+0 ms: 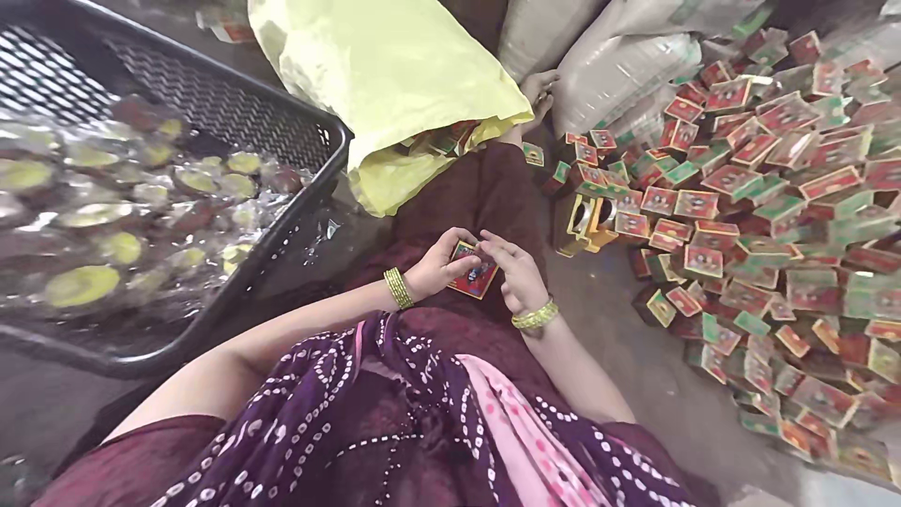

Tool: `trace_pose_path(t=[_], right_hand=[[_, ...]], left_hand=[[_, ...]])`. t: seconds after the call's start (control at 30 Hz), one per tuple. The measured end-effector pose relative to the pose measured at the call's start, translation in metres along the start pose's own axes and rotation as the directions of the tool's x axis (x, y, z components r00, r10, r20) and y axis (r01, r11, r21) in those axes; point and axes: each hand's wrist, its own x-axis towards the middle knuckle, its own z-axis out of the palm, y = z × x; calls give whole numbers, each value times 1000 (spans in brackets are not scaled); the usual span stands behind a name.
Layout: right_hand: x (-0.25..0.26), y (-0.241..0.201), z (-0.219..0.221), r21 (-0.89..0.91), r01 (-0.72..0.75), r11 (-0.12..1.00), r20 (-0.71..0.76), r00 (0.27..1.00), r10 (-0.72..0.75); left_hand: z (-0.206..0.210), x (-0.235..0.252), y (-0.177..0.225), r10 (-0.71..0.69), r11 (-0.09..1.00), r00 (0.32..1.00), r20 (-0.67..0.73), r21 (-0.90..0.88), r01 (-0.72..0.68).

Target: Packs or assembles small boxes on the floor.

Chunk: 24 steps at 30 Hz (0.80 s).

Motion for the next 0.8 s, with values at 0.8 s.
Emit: trace_pose_path(t=[0.8], right_hand=[[3,-113,-151,-370,257,893,-394,827,-401]], left_hand=[[-4,3,-12,-13,995,1000,-9,-100,12]])
